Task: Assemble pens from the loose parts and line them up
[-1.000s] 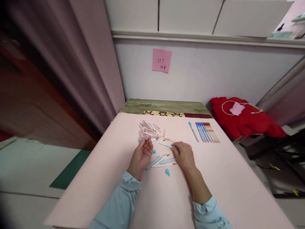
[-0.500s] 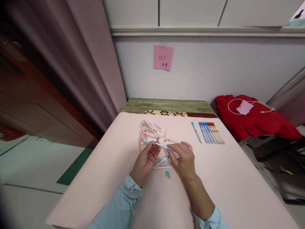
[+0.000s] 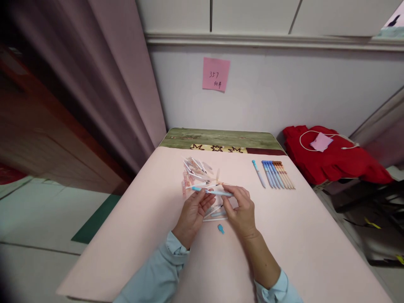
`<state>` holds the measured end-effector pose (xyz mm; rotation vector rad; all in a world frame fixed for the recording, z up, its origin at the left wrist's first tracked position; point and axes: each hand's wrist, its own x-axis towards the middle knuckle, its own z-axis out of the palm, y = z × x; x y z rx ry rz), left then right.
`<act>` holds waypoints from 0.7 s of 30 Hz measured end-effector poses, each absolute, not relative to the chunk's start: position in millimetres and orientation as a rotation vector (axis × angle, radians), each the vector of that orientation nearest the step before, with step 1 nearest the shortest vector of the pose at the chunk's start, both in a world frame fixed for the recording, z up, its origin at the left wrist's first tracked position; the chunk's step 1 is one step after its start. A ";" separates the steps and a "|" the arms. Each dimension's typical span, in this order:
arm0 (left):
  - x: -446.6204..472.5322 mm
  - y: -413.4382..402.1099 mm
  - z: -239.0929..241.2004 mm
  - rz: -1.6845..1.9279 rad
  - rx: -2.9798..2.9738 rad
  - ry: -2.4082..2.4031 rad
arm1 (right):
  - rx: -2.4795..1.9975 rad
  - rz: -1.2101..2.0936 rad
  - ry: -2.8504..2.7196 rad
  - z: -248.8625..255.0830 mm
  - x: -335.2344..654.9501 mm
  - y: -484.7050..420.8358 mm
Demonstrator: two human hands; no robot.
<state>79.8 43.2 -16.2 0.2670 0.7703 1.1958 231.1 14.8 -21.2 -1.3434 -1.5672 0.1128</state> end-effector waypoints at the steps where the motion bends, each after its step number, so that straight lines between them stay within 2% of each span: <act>1: 80.0 43.2 -16.1 1.191 0.259 0.770 | -1.335 0.163 -1.520 -21.8 230.3 14.3; 12: 74.5 47.0 -19.2 1.239 0.232 0.746 | -1.259 0.418 -1.378 -37.9 224.5 14.8; 21: 73.3 46.9 -9.6 1.235 0.203 0.795 | -1.244 0.455 -1.358 -44.2 222.7 15.1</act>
